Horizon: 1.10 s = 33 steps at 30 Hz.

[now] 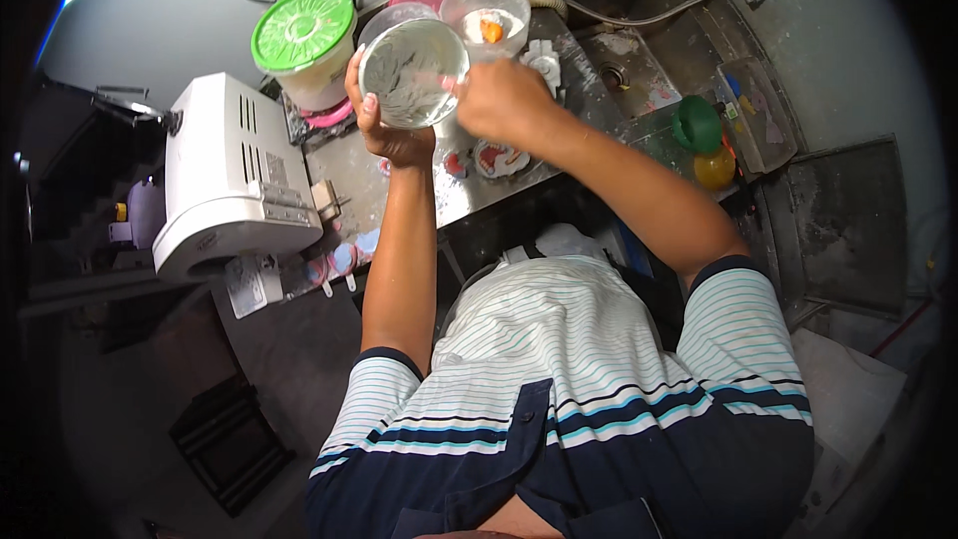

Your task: The person mixes a white paste in a small bowl using a pink spatula, then applies the paste onto a dental mold on the workbench. The person rinses the spatula and bowl under running water and places the mold into a metal cabinet.

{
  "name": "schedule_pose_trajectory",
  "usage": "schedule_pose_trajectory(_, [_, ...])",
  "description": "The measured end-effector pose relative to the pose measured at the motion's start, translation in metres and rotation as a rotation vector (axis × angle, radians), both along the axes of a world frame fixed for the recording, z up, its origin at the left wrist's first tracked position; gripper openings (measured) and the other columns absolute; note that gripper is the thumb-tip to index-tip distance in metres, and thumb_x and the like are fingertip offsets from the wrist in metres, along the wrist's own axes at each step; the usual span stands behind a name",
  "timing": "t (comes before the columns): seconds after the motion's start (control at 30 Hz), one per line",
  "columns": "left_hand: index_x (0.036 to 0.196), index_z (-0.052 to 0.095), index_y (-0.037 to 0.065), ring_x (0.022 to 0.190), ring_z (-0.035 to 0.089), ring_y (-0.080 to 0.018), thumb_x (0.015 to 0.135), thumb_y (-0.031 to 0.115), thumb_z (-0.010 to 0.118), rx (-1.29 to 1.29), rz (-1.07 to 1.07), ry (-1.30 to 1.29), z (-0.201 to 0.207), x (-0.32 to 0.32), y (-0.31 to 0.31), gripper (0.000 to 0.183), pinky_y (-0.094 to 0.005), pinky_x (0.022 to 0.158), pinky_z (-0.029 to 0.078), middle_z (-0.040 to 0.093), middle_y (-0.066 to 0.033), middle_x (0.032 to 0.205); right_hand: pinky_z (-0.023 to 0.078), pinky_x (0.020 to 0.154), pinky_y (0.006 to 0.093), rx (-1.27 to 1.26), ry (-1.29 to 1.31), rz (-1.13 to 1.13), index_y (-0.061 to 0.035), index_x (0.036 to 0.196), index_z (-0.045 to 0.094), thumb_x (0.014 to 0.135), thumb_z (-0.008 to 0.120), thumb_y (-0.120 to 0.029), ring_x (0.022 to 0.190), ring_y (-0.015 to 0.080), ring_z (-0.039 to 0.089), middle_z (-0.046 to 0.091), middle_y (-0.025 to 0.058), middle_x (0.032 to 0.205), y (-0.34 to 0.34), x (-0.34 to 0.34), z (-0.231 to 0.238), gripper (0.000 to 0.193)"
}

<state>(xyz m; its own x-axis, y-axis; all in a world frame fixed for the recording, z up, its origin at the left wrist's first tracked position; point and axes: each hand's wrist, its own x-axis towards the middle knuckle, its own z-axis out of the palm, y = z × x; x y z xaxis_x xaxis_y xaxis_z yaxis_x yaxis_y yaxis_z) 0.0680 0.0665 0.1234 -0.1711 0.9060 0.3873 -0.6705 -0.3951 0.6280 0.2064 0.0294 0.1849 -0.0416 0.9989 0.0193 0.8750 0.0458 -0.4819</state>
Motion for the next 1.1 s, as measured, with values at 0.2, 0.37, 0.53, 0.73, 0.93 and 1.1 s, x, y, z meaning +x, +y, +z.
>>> schedule_pose_trajectory(0.2, [0.142,0.038,0.004,0.123,0.052,-0.0322,0.079,0.045,0.059,0.014,-0.009,-0.025,-0.018,-0.025,-0.018,0.078,-0.0481,0.106,0.042,0.052,-0.0166,0.133,0.054,0.069,0.0521,0.061,-0.051,-0.081,0.0004,0.073,0.071,0.096,0.053,-0.039,0.073,0.0455,0.068,0.065,0.0282,0.07,-0.033,-0.04,-0.002,0.049])
schedule_pose_trajectory(0.37, [0.139,0.041,0.001,0.121,0.054,-0.0323,0.079,0.041,0.06,-0.008,0.004,-0.008,-0.036,-0.036,-0.03,0.075,-0.0474,0.104,0.044,0.053,-0.017,0.129,0.054,0.072,0.0529,-0.068,-0.005,-0.067,0.0026,0.079,0.071,0.095,0.052,-0.037,0.078,0.045,0.068,0.068,0.028,0.078,-0.033,-0.048,-0.02,0.047])
schedule_pose_trajectory(0.53, [0.134,0.047,-0.001,0.114,0.06,-0.0317,0.076,0.029,0.059,-0.105,0.12,0.262,-0.091,-0.037,-0.037,0.067,-0.0441,0.101,0.048,0.057,-0.017,0.123,0.055,0.081,0.0459,-0.566,0.415,0.012,0.0102,0.099,0.069,0.092,0.056,-0.037,0.094,0.0422,0.07,0.069,0.0314,0.095,-0.008,-0.053,-0.029,0.049])
schedule_pose_trajectory(0.73, [0.131,0.05,0.004,0.116,0.059,-0.0319,0.08,0.025,0.055,-0.348,0.019,-0.158,-0.091,-0.041,-0.022,0.055,-0.0459,0.099,0.05,0.059,-0.0173,0.124,0.056,0.081,0.0444,-0.52,-0.158,0.151,0.0033,0.102,0.073,0.076,0.058,-0.022,0.093,0.0335,0.072,0.072,0.0234,0.098,0.038,-0.074,-0.047,0.04])
schedule_pose_trajectory(0.93, [0.133,0.049,0.0,0.113,0.06,-0.0317,0.079,0.02,0.057,-0.415,0.044,-0.303,-0.092,-0.056,-0.018,0.058,-0.0448,0.099,0.05,0.059,-0.0175,0.122,0.056,0.083,0.0434,-0.475,-0.322,0.202,-0.0003,0.105,0.073,0.077,0.06,-0.024,0.096,0.0334,0.072,0.072,0.0212,0.104,0.033,-0.074,-0.029,0.039])
schedule_pose_trajectory(1.1, [0.132,0.05,-0.001,0.111,0.06,-0.0301,0.079,0.017,0.057,-0.401,0.082,-0.278,-0.096,-0.06,-0.021,0.056,-0.0432,0.096,0.051,0.059,-0.0172,0.121,0.055,0.083,0.0468,-0.423,-0.359,0.288,-0.0039,0.099,0.075,0.081,0.059,-0.029,0.096,0.0372,0.07,0.072,0.02,0.102,0.027,-0.082,-0.045,0.034])
